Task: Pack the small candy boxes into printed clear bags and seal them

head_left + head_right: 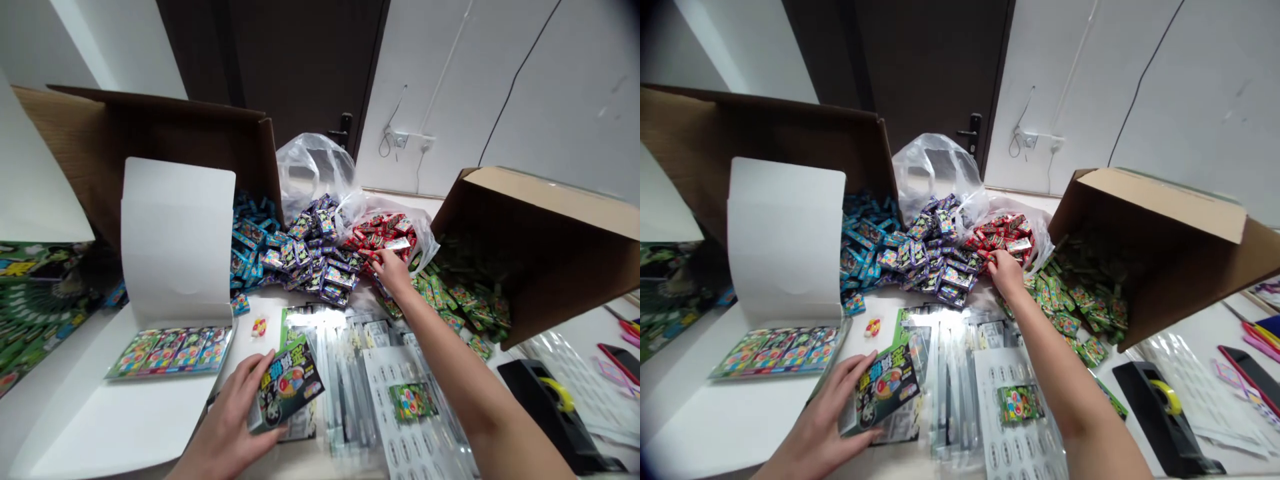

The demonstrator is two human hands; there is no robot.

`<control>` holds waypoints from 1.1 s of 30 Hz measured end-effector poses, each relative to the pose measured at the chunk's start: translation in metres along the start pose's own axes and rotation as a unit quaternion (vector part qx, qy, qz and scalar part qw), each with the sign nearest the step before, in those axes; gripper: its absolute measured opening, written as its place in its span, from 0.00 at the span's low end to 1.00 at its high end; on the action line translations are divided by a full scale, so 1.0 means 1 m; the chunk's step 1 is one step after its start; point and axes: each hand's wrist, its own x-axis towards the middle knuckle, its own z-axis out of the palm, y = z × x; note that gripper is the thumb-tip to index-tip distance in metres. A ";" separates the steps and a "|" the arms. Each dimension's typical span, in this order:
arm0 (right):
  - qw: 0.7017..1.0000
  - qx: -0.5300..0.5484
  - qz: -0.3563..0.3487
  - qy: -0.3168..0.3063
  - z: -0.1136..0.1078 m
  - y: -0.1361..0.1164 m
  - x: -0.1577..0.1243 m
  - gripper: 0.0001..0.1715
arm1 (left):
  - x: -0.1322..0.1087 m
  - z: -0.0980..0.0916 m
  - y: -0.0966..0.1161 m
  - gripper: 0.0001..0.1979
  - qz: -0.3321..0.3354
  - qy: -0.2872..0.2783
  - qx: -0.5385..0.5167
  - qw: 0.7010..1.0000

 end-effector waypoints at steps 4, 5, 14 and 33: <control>0.991 0.115 0.064 0.000 -0.019 0.006 -0.047 0.24 | 0.010 -0.006 0.005 0.44 0.011 -0.024 -0.022 0.999; 0.986 0.145 0.079 -0.015 -0.023 0.006 -0.058 0.26 | 0.014 -0.007 0.008 0.44 0.018 -0.026 -0.026 0.999; 0.921 0.286 0.177 -0.198 -0.015 -0.018 -0.129 0.15 | 0.015 -0.010 0.026 0.43 0.023 -0.032 -0.046 0.998; 0.933 -0.144 -0.142 -0.296 -0.006 -0.037 -0.172 0.39 | 0.009 -0.009 0.025 0.41 -0.030 -0.033 -0.080 0.996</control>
